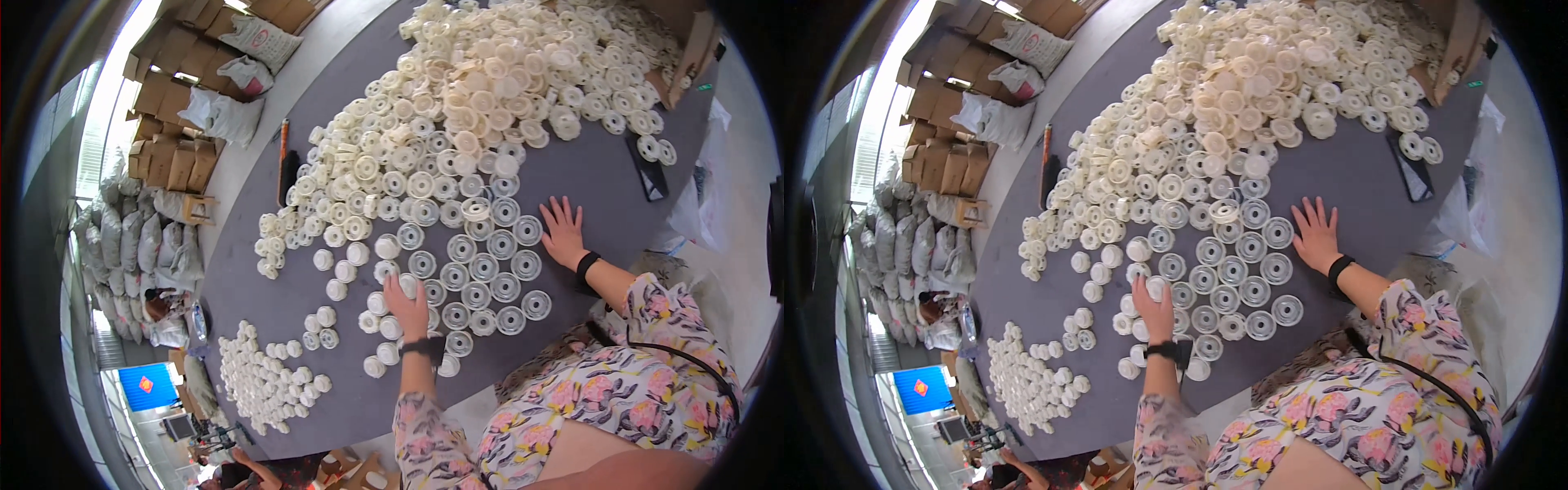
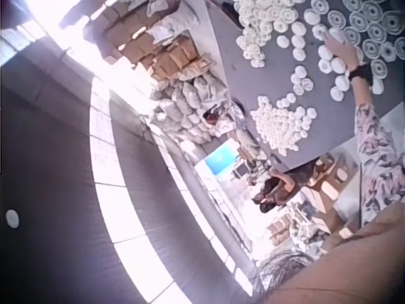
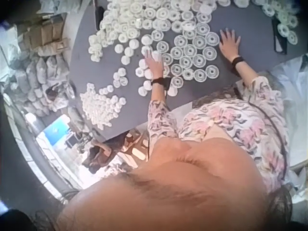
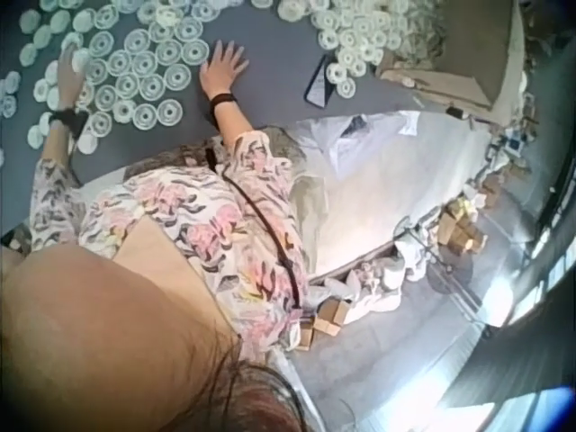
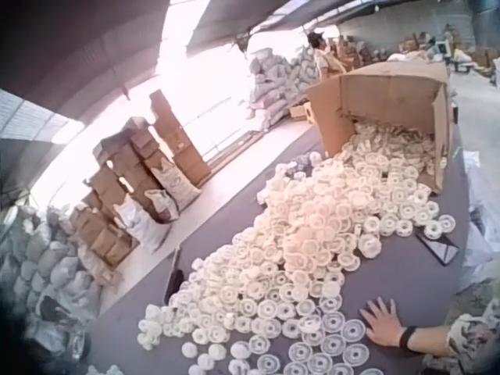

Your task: Sorting and arranging small circular white plastic components on a work table, then emptying more from a large bag.

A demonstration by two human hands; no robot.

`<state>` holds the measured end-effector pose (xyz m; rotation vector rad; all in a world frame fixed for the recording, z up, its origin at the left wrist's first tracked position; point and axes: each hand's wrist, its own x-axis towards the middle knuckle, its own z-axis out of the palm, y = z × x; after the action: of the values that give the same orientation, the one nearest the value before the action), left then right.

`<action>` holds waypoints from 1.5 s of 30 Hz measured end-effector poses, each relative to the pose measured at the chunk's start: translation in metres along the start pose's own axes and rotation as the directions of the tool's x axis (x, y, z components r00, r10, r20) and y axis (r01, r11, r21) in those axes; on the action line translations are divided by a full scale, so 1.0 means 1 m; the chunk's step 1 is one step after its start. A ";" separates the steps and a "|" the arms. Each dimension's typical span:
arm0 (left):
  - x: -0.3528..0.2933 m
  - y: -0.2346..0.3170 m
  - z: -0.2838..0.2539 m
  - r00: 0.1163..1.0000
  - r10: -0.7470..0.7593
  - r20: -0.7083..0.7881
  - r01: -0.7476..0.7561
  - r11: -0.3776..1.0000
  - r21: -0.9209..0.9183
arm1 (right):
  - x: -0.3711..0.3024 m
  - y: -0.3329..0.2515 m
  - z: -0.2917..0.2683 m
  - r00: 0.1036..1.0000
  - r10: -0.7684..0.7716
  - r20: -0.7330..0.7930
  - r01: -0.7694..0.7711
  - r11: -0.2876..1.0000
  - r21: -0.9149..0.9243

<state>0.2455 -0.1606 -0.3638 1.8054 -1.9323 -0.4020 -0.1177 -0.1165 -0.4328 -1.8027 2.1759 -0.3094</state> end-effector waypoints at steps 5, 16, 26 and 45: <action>0.132 -0.051 0.014 1.000 -0.011 -0.019 0.012 0.998 0.069 | 0.011 -0.014 -0.005 1.000 -0.023 0.005 0.023 0.995 -0.095; 0.293 0.010 0.064 0.897 0.435 0.073 -0.441 0.889 0.123 | 0.016 -0.006 -0.016 0.997 0.028 -0.068 -0.034 0.996 -0.087; 0.327 0.061 0.114 0.917 0.378 0.126 -0.396 0.900 0.184 | 0.005 -0.002 -0.021 0.995 0.073 -0.063 -0.076 0.996 -0.050; 0.183 0.046 0.099 0.893 -0.006 0.450 0.322 0.707 -0.630 | 0.017 0.003 0.010 0.991 -0.005 -0.137 0.002 1.000 -0.024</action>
<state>0.1492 -0.3470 -0.4003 1.4344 -1.5116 -1.4768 -0.1193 -0.1319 -0.4449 -1.8483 2.2777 -0.4216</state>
